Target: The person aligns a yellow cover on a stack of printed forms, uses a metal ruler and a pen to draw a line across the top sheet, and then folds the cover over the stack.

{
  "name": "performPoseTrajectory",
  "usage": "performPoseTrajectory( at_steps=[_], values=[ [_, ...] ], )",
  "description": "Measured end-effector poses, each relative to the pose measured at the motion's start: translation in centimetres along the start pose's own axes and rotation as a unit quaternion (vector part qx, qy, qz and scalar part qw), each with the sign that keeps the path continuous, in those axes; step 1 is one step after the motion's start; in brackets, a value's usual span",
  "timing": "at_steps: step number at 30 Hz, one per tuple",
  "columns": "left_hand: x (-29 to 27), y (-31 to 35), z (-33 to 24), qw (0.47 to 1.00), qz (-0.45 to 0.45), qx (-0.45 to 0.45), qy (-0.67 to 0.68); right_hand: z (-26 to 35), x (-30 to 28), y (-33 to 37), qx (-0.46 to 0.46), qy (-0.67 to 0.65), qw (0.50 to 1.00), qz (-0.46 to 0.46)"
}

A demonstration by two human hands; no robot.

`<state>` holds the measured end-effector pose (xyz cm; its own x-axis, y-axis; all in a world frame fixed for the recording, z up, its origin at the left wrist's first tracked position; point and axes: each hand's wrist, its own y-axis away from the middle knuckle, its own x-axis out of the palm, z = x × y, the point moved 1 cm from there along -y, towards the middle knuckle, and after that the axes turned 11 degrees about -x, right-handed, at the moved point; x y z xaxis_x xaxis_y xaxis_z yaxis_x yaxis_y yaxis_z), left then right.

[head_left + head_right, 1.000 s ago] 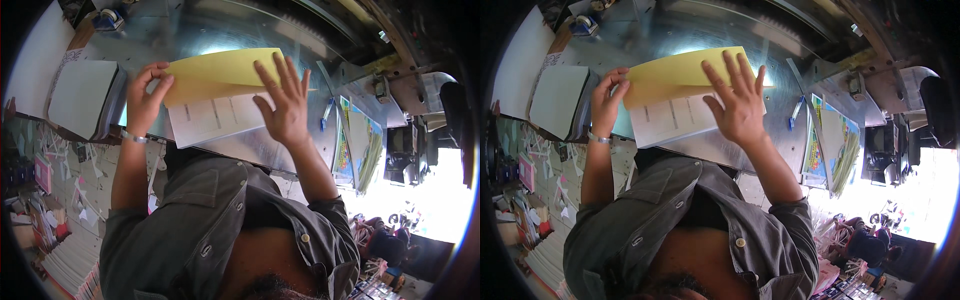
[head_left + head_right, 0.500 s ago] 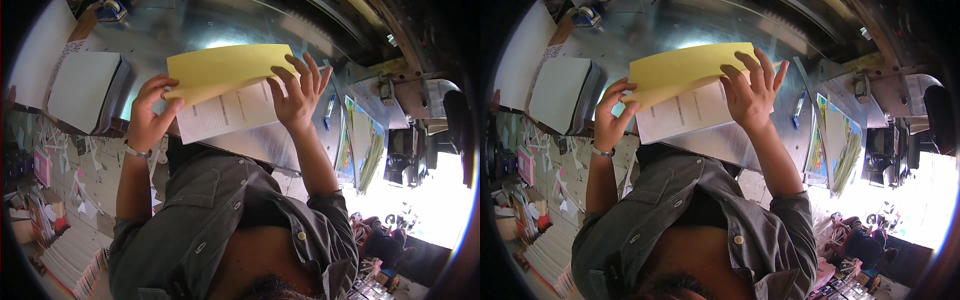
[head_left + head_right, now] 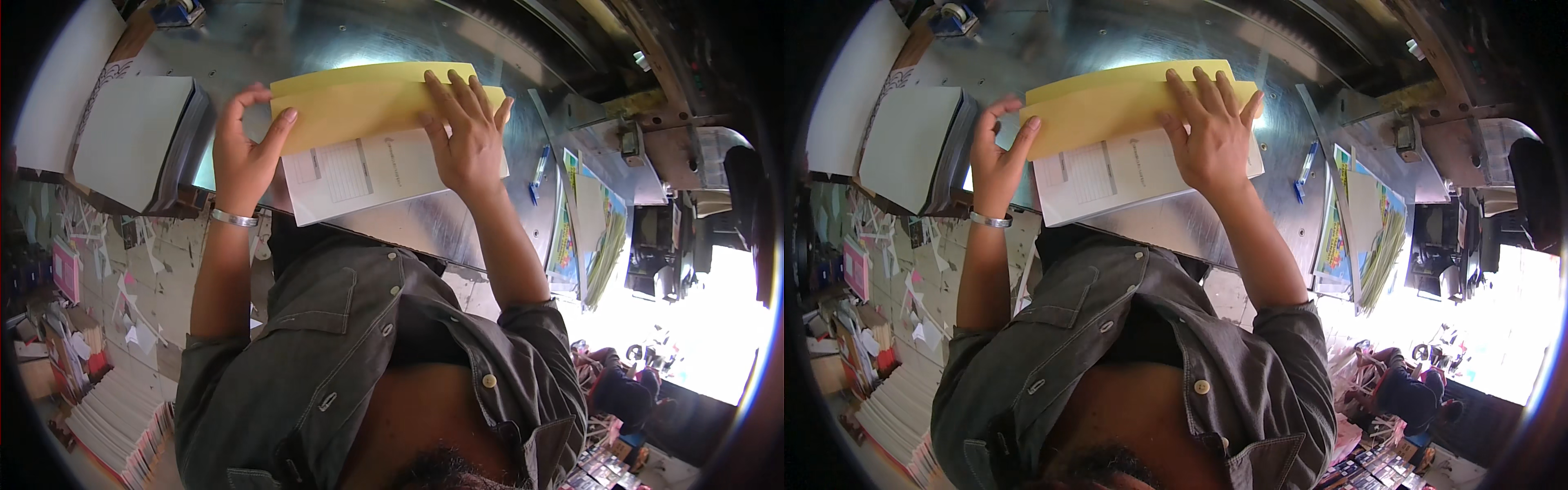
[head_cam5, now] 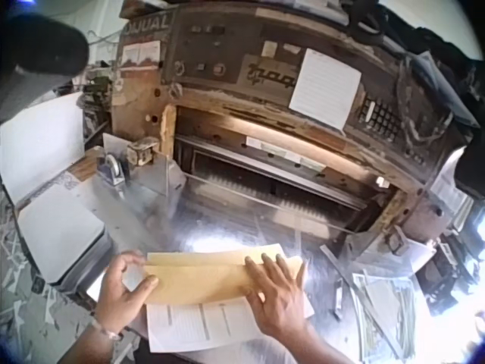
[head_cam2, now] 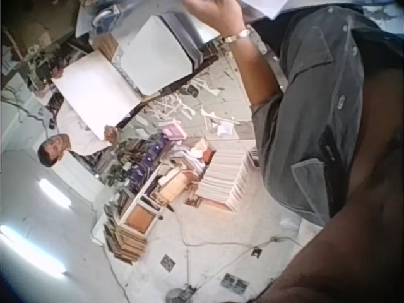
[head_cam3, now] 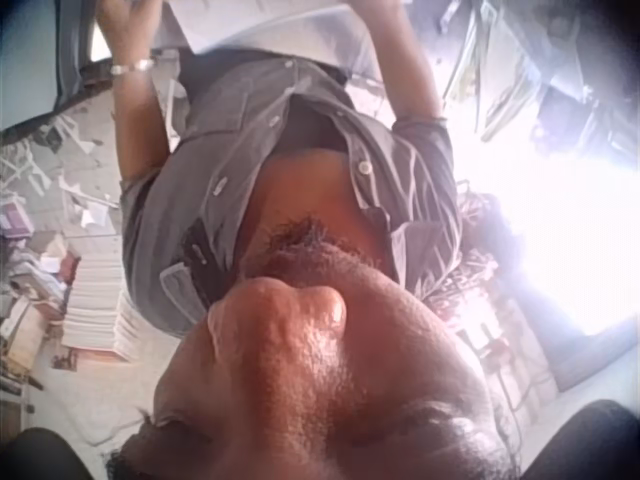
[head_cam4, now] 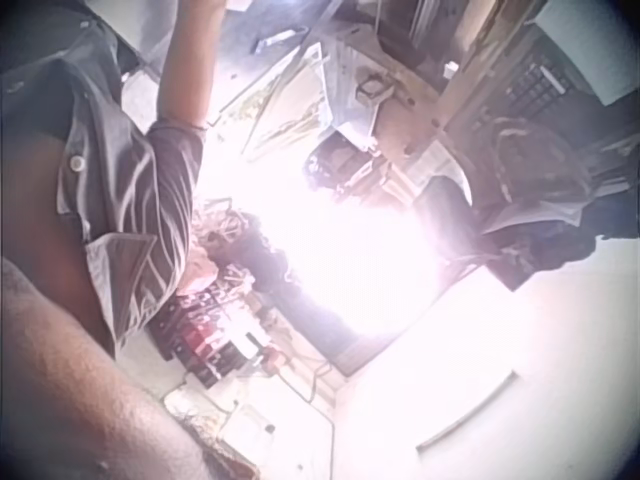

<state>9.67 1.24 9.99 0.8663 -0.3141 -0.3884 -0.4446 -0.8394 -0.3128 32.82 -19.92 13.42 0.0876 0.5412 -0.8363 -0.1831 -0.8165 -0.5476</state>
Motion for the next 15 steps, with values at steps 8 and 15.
performPoseTrajectory(
  at_steps=[8, 15],
  values=[
    [1.6, 1.3, -9.0, 0.93, 0.037, 0.227, -0.286, 0.5, 0.4, 0.4, 0.003, -0.009, 1.0, 0.023],
    [4.5, 2.8, -7.1, 0.884, 0.09, 0.254, -0.382, 1.1, 0.9, 0.5, 0.032, 0.008, 0.998, 0.06]
  ],
)
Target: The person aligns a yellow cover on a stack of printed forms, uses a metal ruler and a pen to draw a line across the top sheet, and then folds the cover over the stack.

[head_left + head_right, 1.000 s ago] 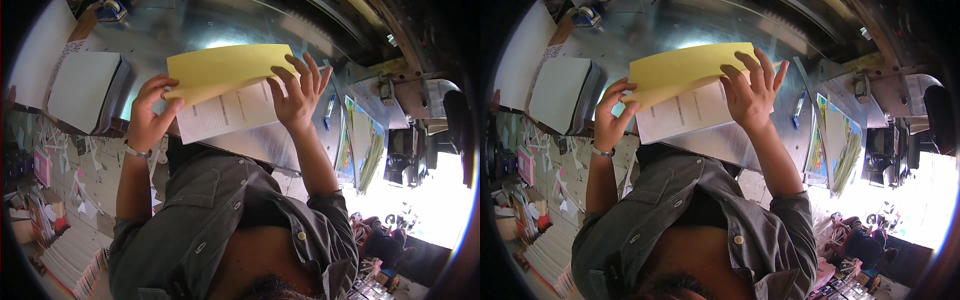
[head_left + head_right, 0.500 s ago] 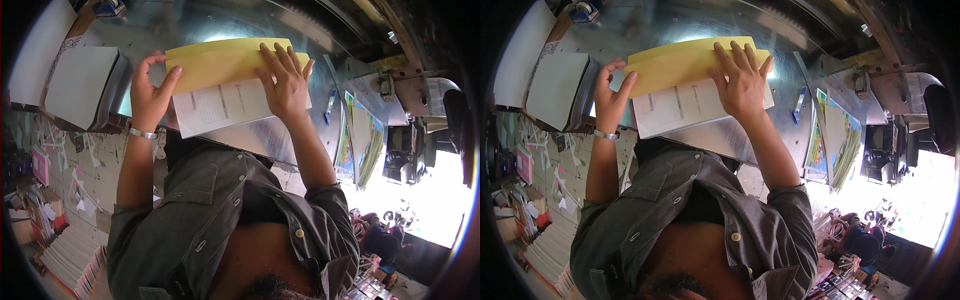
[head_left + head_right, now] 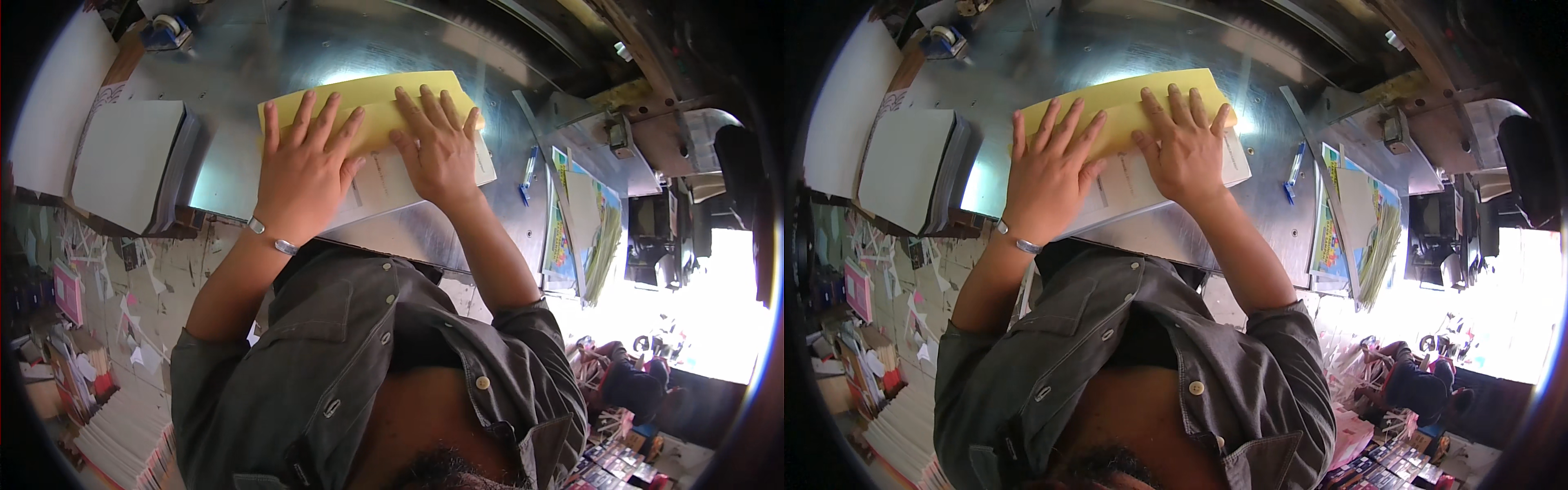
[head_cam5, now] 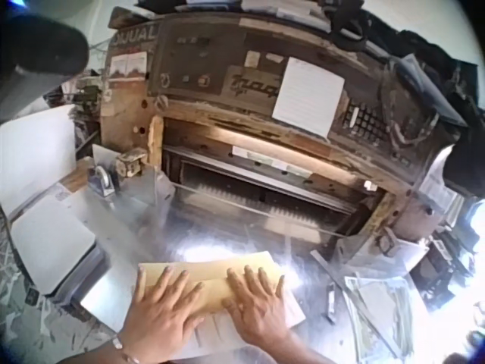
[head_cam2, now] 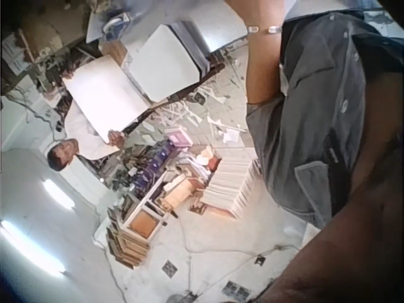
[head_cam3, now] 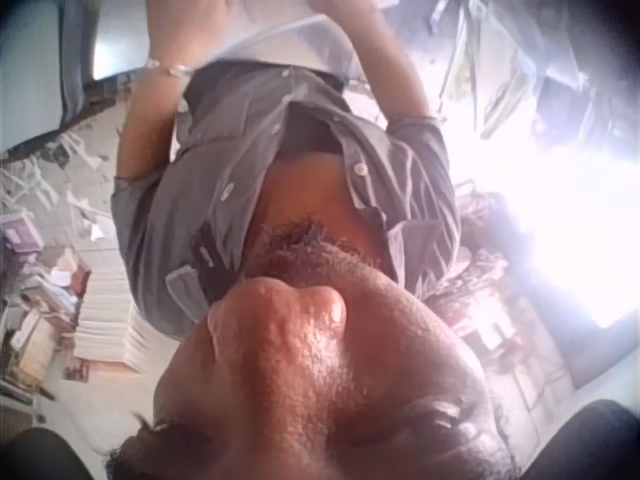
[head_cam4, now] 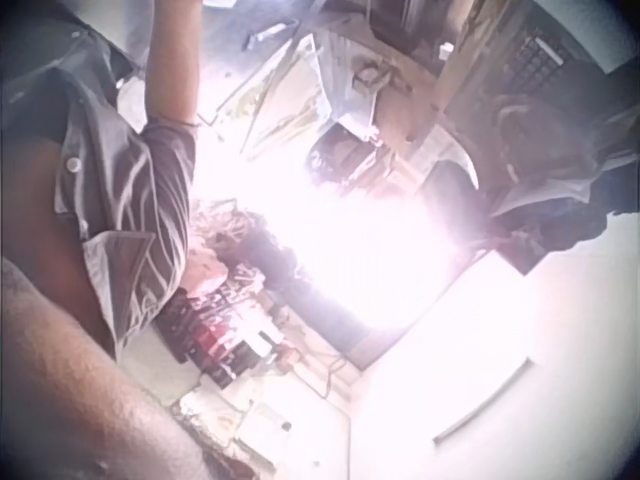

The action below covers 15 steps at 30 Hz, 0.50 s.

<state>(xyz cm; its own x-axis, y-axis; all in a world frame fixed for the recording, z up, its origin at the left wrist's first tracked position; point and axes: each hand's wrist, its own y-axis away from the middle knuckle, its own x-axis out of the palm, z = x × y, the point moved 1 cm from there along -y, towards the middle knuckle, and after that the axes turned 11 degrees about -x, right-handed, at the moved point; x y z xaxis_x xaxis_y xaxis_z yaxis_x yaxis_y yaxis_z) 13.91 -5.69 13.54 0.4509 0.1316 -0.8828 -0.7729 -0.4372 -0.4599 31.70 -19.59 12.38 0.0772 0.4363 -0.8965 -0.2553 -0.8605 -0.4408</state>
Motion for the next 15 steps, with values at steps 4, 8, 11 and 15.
performPoseTrajectory(
  at_steps=[4, 8, 11, 15],
  values=[
    [0.8, -0.1, -0.2, 0.999, 0.044, -0.008, 0.021, 0.1, 0.3, -0.2, 0.011, -0.004, 1.0, 0.012],
    [1.6, -0.2, 0.1, 0.995, 0.084, -0.03, 0.04, 0.0, 0.6, -0.3, 0.018, 0.0, 0.999, 0.032],
    [1.4, -0.5, 0.2, 0.992, 0.115, -0.031, 0.044, -0.1, 0.5, -0.4, 0.016, -0.003, 0.999, 0.045],
    [1.3, -2.1, 0.8, 0.989, 0.134, -0.032, 0.054, 0.1, 0.4, -0.4, 0.019, -0.005, 0.998, 0.054]
  ],
)
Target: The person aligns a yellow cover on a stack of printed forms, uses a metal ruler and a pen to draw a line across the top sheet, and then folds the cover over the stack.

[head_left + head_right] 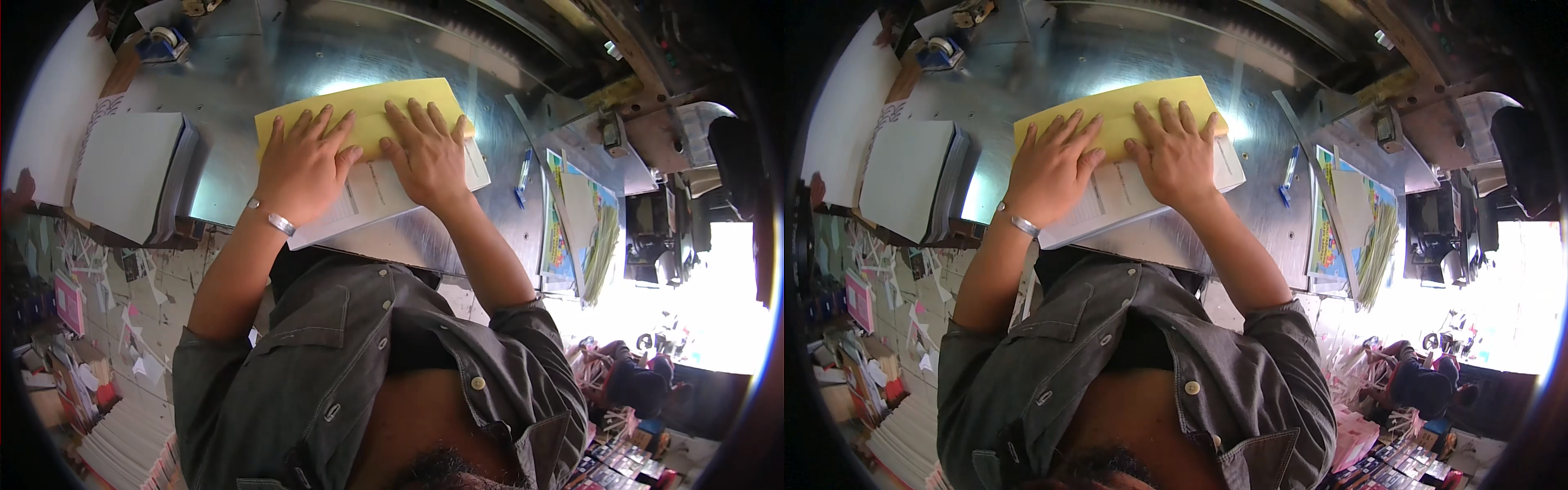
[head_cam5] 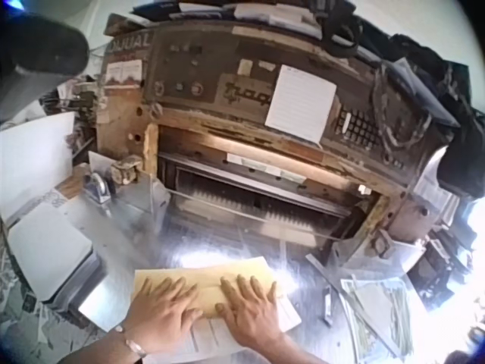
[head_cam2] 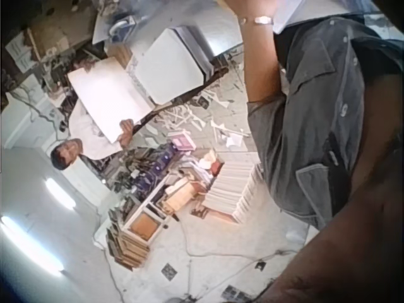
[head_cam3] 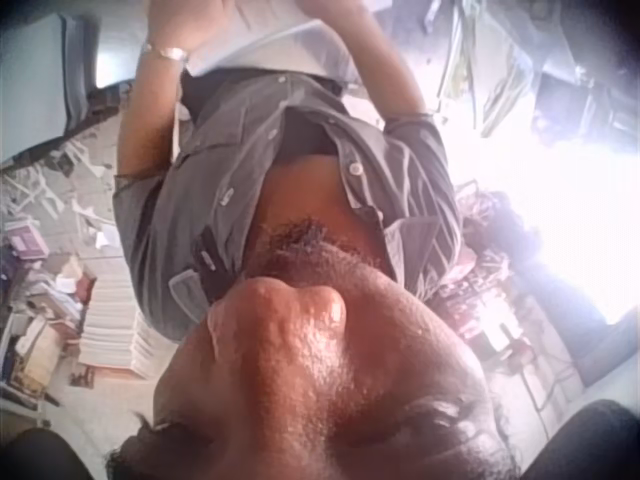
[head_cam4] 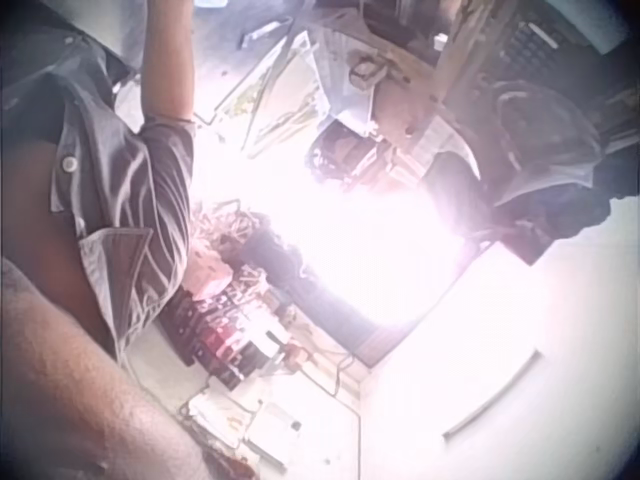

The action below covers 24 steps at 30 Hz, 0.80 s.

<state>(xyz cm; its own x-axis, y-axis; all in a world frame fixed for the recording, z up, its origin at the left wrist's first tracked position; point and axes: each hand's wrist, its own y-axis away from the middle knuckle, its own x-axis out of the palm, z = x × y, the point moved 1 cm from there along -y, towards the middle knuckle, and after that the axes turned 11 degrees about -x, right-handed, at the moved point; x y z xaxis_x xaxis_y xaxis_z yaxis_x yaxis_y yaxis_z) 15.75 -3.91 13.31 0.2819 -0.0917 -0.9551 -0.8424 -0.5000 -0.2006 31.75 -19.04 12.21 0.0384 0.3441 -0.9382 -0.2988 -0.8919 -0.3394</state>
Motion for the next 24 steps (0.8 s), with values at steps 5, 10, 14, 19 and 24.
performPoseTrajectory(
  at_steps=[5, 10, 14, 19, 24],
  values=[
    [0.9, -0.6, -0.4, 0.998, 0.022, -0.035, -0.038, -0.2, 1.1, 0.0, -0.002, 0.023, 1.0, -0.007],
    [2.6, 0.0, -1.7, 0.999, -0.013, -0.029, -0.012, 0.0, -0.1, 0.3, -0.009, 0.047, 0.999, 0.015],
    [3.0, 0.0, -1.6, 0.998, -0.048, -0.019, 0.022, -0.1, 0.0, 0.4, -0.018, 0.055, 0.998, 0.01],
    [3.5, -0.1, -1.3, 0.998, -0.058, -0.015, 0.029, 0.6, -0.4, 0.1, -0.043, 0.048, 0.998, 0.024],
    [3.7, -0.1, -1.2, 0.999, -0.02, -0.019, 0.022, 0.6, -0.2, 0.3, -0.039, 0.036, 0.997, 0.047]
  ],
)
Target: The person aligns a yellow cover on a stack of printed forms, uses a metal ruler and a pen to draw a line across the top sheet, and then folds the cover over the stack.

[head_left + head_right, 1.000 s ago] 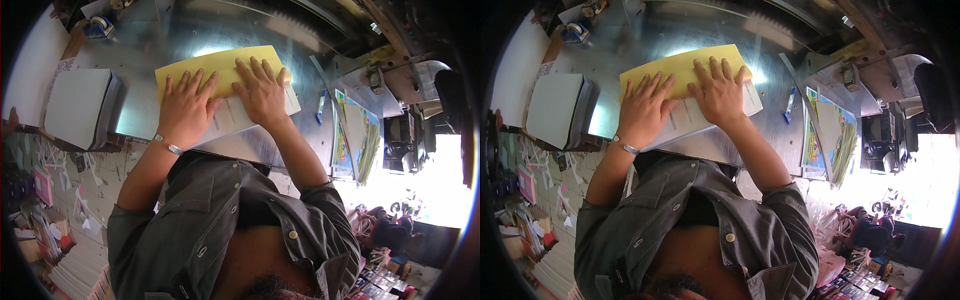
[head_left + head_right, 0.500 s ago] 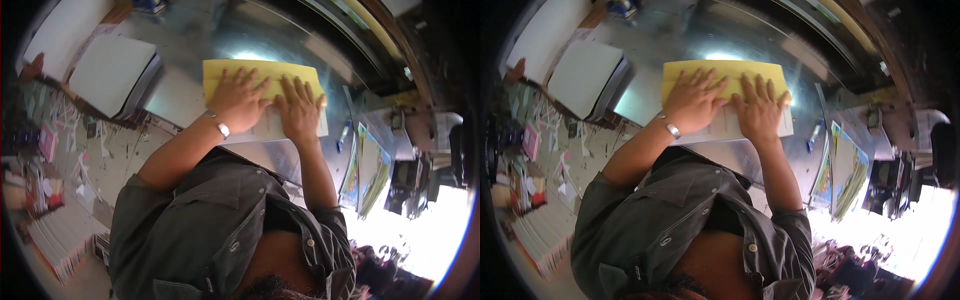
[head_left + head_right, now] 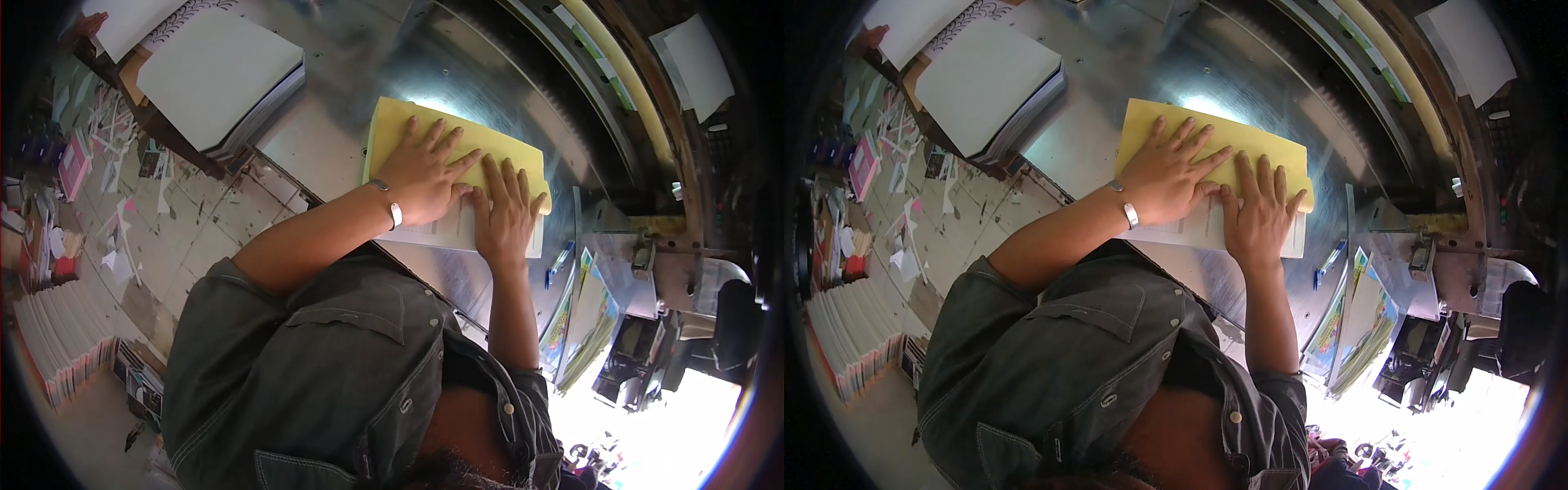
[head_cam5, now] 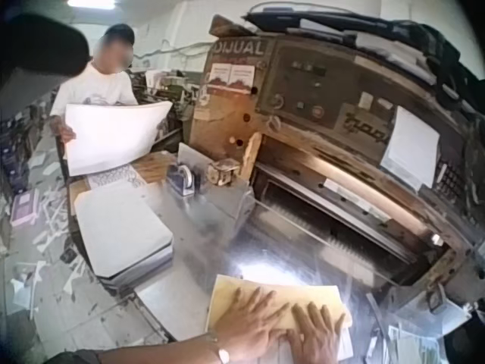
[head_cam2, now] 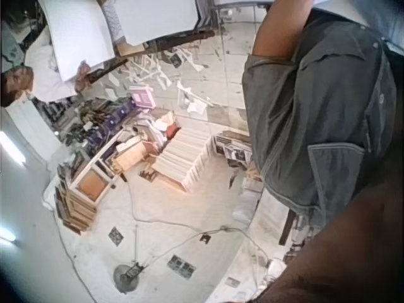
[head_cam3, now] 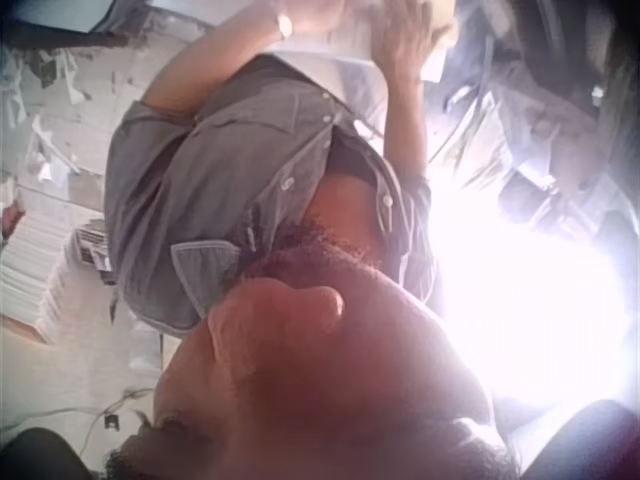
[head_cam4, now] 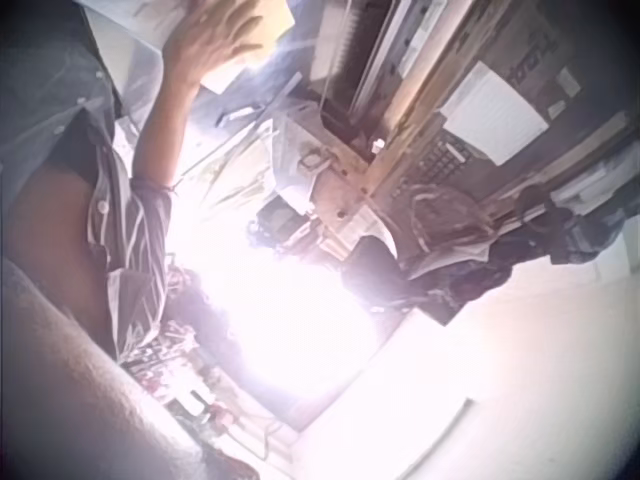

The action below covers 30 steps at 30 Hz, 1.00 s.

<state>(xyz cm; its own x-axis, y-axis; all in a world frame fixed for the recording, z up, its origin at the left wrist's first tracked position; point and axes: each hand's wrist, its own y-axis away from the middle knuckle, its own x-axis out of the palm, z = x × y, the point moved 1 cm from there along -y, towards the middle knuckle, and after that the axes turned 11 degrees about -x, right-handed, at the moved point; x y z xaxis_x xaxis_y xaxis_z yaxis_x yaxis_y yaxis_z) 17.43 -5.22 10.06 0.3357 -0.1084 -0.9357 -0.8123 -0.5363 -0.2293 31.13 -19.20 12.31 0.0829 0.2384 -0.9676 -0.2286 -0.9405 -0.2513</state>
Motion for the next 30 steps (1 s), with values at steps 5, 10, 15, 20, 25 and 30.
performPoseTrajectory(
  at_steps=[5, 10, 15, 20, 25, 30],
  values=[
    [0.46, 0.09, -0.06, 1.0, 0.009, -0.007, -0.008, -0.09, 0.15, 0.14, 0.002, 0.001, 1.0, -0.003],
    [0.4, 0.16, -0.08, 1.0, 0.015, -0.009, -0.004, 0.04, 0.09, 0.13, 0.007, -0.006, 1.0, 0.0],
    [0.63, 0.26, -0.08, 1.0, 0.009, -0.008, -0.004, -0.01, 0.2, 0.24, 0.008, -0.011, 1.0, 0.0],
    [0.66, 0.31, -0.1, 1.0, 0.001, -0.008, -0.003, -0.15, 0.37, 0.31, 0.002, -0.006, 1.0, -0.005],
    [0.58, 0.32, -0.09, 1.0, 0.005, -0.006, -0.006, -0.14, 0.39, 0.27, 0.002, -0.001, 1.0, -0.003],
    [0.74, 0.36, -0.03, 1.0, 0.006, -0.007, -0.006, -0.01, 0.41, 0.22, 0.004, -0.002, 1.0, -0.003]
  ],
)
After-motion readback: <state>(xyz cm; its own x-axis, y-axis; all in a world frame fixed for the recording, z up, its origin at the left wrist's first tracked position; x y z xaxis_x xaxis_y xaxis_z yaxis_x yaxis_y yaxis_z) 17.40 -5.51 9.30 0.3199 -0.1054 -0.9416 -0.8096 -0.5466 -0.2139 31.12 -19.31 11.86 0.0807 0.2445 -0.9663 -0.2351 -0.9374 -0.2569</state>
